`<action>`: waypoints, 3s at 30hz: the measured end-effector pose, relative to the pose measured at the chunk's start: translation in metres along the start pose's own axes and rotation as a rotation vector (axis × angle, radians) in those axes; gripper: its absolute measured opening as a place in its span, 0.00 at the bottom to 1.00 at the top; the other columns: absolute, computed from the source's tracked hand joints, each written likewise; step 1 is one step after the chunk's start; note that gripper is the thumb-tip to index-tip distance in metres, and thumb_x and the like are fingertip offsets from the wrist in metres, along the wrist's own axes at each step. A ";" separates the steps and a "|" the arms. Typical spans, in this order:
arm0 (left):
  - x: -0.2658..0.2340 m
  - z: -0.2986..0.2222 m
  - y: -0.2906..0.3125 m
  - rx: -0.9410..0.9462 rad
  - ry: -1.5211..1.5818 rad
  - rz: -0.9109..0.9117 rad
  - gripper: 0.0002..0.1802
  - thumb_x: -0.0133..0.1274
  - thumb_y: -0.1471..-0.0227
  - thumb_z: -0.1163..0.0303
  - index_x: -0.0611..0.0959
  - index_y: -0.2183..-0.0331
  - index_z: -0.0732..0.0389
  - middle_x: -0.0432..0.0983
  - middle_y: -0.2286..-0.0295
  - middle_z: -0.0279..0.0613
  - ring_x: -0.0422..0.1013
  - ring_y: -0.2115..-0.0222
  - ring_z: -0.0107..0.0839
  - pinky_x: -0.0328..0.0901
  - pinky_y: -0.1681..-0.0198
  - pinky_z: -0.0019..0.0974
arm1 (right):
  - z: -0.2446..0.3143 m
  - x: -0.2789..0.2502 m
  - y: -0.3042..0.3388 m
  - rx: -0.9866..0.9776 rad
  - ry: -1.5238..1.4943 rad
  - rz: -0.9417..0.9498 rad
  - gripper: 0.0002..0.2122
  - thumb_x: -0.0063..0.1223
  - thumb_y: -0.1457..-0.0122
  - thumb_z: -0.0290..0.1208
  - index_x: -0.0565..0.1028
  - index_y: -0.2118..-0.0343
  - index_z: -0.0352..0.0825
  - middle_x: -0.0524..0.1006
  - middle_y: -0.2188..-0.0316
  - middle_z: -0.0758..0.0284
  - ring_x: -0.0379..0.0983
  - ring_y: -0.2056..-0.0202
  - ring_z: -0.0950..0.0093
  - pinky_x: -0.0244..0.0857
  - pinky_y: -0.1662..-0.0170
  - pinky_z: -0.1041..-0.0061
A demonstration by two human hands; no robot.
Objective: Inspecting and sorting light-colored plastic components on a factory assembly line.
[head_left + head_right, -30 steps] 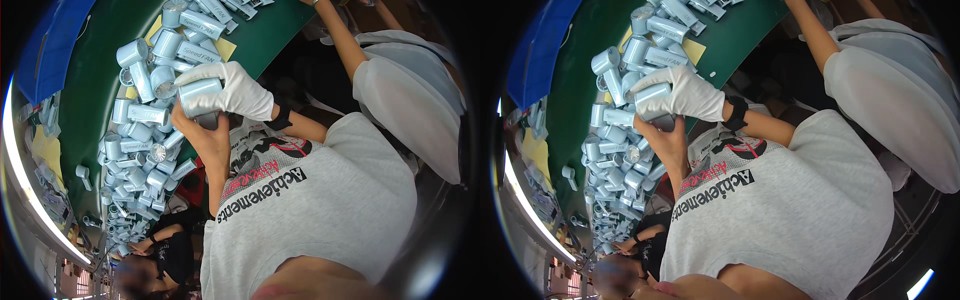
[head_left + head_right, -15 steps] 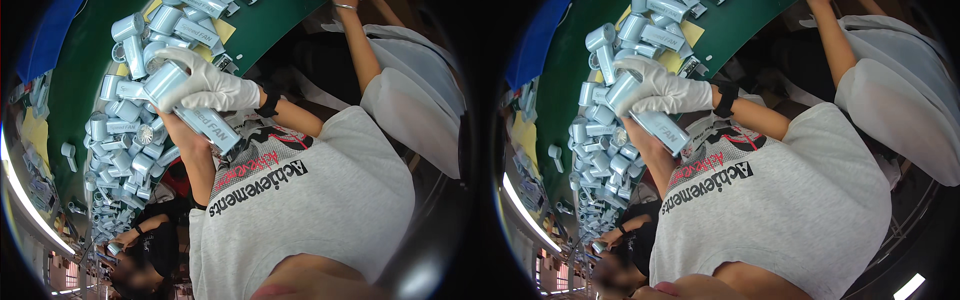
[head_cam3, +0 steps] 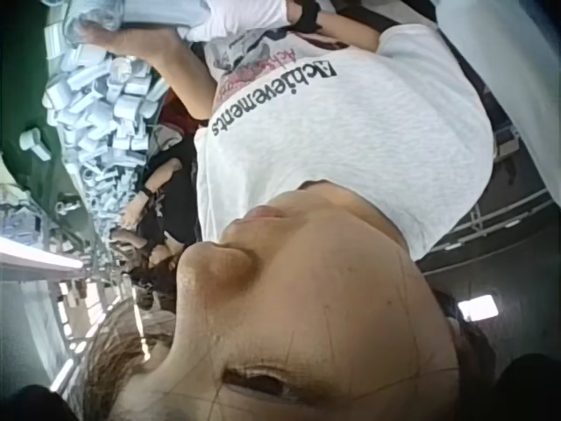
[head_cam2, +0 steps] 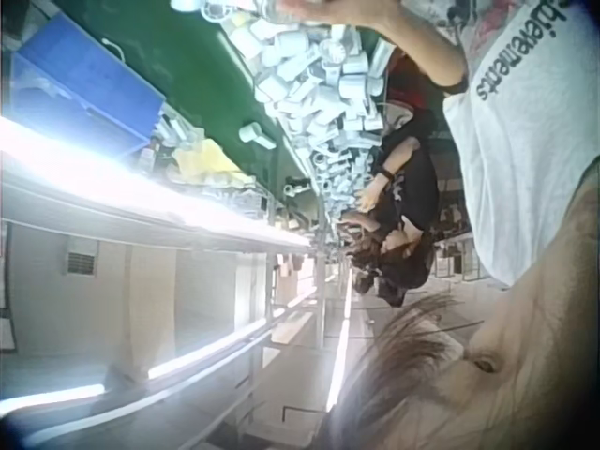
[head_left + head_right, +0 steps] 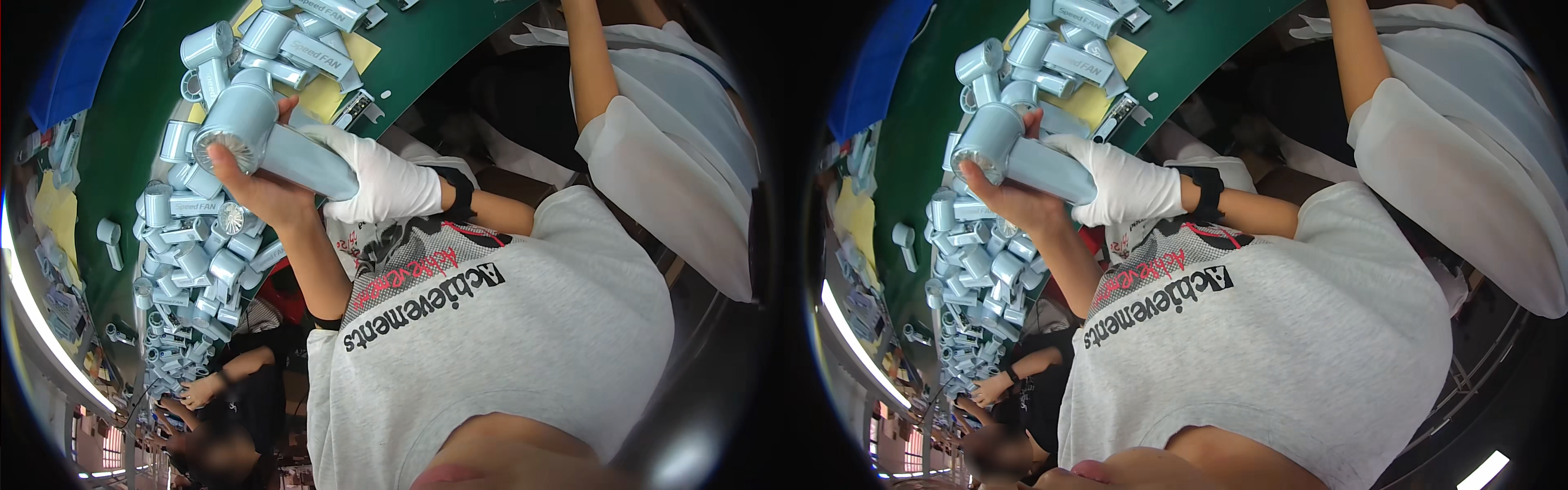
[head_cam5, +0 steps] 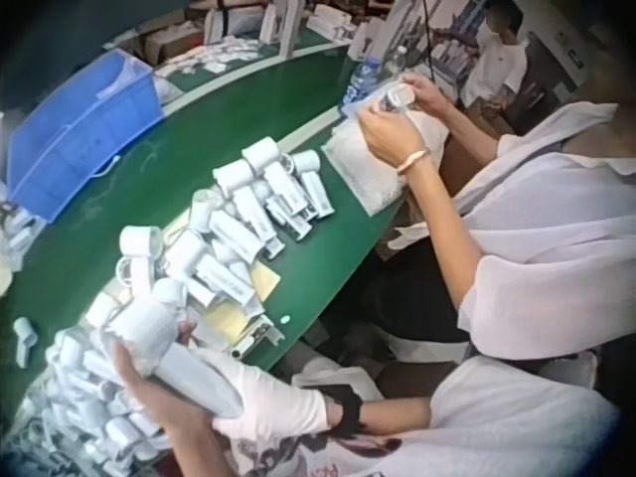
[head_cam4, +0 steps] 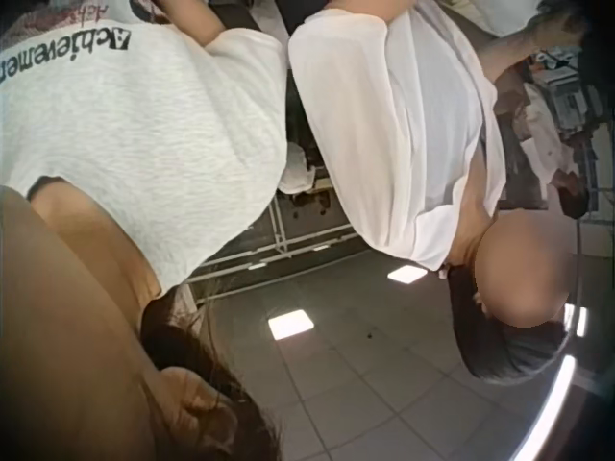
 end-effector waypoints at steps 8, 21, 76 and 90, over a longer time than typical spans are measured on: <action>0.035 0.052 0.010 -0.343 1.087 0.532 0.34 0.43 0.50 0.46 0.64 0.47 0.55 0.69 0.54 0.43 0.69 0.63 0.39 0.64 0.56 0.51 | -0.003 0.017 -0.003 0.295 -0.803 0.138 0.18 0.39 0.39 0.39 0.67 0.55 0.29 0.74 0.71 0.64 0.72 0.75 0.78 0.66 0.70 0.81; -0.275 -0.200 -0.167 0.309 -1.948 -0.303 0.27 0.54 0.56 0.58 0.74 0.55 0.64 0.68 0.56 0.57 0.63 0.54 0.49 0.60 0.52 0.43 | -0.022 -0.176 -0.014 0.038 0.069 -0.700 0.24 0.57 0.58 0.24 0.65 0.55 0.33 0.70 0.78 0.71 0.66 0.81 0.84 0.61 0.79 0.85; 0.038 0.023 0.054 -0.390 0.894 0.717 0.49 0.32 0.58 0.27 0.63 0.51 0.62 0.64 0.60 0.46 0.66 0.60 0.38 0.65 0.58 0.39 | -0.001 -0.004 -0.043 0.372 -0.352 0.237 0.17 0.43 0.43 0.44 0.73 0.56 0.40 0.70 0.56 0.62 0.64 0.53 0.73 0.56 0.48 0.74; -0.023 -0.003 -0.016 0.189 0.161 -0.186 0.31 0.37 0.47 0.45 0.66 0.56 0.65 0.68 0.62 0.46 0.69 0.64 0.37 0.64 0.58 0.41 | 0.024 -0.004 -0.017 -0.444 0.488 -0.224 0.35 0.49 0.59 0.15 0.52 0.44 0.32 0.63 0.48 0.53 0.62 0.47 0.64 0.58 0.47 0.71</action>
Point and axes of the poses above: each hand's wrist, its own y-axis away from the middle knuckle, its own x-axis out of the palm, z = x × y, the point moved 9 cm from there along -y, towards the middle knuckle
